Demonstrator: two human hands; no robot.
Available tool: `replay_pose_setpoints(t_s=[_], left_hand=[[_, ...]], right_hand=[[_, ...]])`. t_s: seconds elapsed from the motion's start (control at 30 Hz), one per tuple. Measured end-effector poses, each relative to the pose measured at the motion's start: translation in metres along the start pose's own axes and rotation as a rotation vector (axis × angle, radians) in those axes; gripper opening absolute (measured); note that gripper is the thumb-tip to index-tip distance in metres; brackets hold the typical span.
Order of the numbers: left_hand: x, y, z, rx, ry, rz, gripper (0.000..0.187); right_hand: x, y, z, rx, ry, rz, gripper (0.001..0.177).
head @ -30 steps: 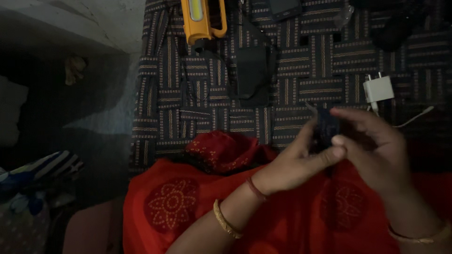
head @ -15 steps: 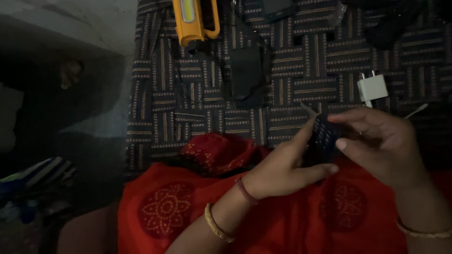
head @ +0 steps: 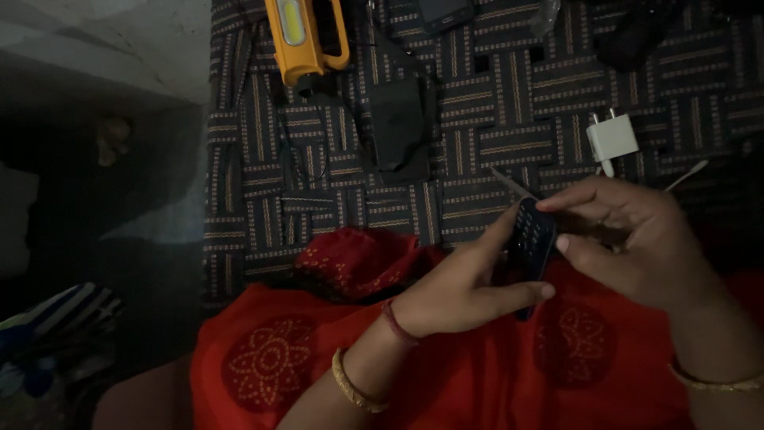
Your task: The person removes a phone case, then uses a metal prying tool to carefully pry open the edges of a smartphone. They repeatedly work along the seams to separate the back cover from the chassis.
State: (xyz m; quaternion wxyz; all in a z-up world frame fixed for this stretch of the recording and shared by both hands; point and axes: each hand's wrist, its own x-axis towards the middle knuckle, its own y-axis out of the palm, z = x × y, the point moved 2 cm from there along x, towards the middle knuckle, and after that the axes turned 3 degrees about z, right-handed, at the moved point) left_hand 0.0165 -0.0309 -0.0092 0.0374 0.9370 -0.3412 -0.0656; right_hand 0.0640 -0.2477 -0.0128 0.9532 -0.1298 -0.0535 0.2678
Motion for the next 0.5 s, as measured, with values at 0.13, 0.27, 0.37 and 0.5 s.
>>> replay_pose_setpoints(t_s=[0.13, 0.27, 0.37, 0.5], left_hand=[[0.0009, -0.0026, 0.0016, 0.077, -0.05, 0.004, 0.087], [-0.0001, -0.0039, 0.0021, 0.062, 0.064, -0.005, 0.091], [-0.0019, -0.0049, 0.0065, 0.035, -0.029, -0.003, 0.092], [-0.0016, -0.0033, 0.008, -0.183, 0.006, 0.035, 0.091]], right_hand=[[-0.0004, 0.0027, 0.0014, -0.008, -0.026, -0.012, 0.03], [-0.0006, 0.0041, -0.0028, -0.045, 0.044, -0.061, 0.029], [-0.0012, 0.006, -0.0056, 0.009, 0.047, -0.066, 0.027], [-0.0022, 0.0066, -0.0062, -0.026, 0.057, -0.096, 0.026]])
